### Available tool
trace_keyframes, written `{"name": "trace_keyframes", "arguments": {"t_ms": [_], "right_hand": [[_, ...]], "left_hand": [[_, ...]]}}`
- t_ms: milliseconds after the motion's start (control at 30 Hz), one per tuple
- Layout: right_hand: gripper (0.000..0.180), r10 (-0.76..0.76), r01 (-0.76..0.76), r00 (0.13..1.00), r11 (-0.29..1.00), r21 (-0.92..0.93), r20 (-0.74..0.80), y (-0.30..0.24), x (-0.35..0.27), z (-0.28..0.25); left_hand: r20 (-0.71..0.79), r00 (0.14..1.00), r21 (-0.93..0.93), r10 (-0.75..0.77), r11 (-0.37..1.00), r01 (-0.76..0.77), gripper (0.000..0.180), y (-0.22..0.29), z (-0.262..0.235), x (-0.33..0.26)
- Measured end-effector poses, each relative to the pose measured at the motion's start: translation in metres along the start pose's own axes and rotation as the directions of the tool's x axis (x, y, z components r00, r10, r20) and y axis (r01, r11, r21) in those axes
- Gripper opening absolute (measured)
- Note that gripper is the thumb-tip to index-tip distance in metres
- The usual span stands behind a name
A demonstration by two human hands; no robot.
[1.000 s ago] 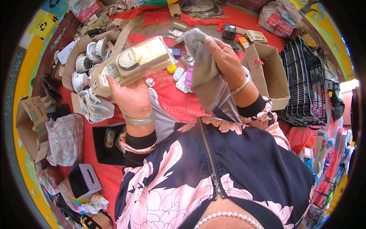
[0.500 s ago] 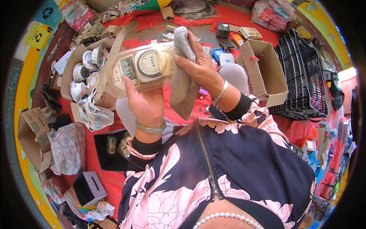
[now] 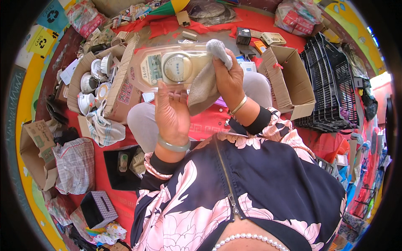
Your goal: The person picks up several packaged and unpackaged electronic items, such as timer sockets and power adapters, from a cluttered floor area and wipes them one at a time with a grey cloth.
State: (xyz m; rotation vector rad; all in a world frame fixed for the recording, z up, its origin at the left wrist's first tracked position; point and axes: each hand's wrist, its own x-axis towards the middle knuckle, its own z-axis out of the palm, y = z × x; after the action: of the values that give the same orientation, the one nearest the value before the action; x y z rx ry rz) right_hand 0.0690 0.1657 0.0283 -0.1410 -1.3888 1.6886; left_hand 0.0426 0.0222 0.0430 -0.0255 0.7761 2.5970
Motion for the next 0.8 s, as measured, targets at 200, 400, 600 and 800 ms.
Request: {"name": "trace_keyframes", "arguments": {"t_ms": [200, 400, 600, 800], "right_hand": [[0.041, -0.568, 0.717, 0.694, 0.599, -0.356, 0.441, -0.027, 0.002, -0.01], [0.014, -0.58, 0.95, 0.301, 0.11, -0.293, 0.757, -0.035, -0.013, -0.012], [0.012, -0.492, 0.964, 0.189, 0.257, -0.066, 0.85, -0.051, -0.021, -0.003], [0.03, -0.2, 0.262, 0.941, 0.941, -0.214, 0.274, -0.064, -0.012, -0.027]], "left_hand": [[-0.042, 0.991, -0.013, -0.127, 0.992, 0.127, 0.064, 0.008, -0.001, 0.011], [0.128, 0.987, 0.025, -0.095, 0.995, 0.092, 0.071, 0.011, 0.005, 0.0], [0.186, 0.982, 0.016, -0.041, 0.999, 0.039, 0.058, 0.016, -0.012, 0.019], [0.184, 0.983, -0.032, 0.022, 0.999, -0.016, 0.065, 0.032, -0.021, 0.026]]}}
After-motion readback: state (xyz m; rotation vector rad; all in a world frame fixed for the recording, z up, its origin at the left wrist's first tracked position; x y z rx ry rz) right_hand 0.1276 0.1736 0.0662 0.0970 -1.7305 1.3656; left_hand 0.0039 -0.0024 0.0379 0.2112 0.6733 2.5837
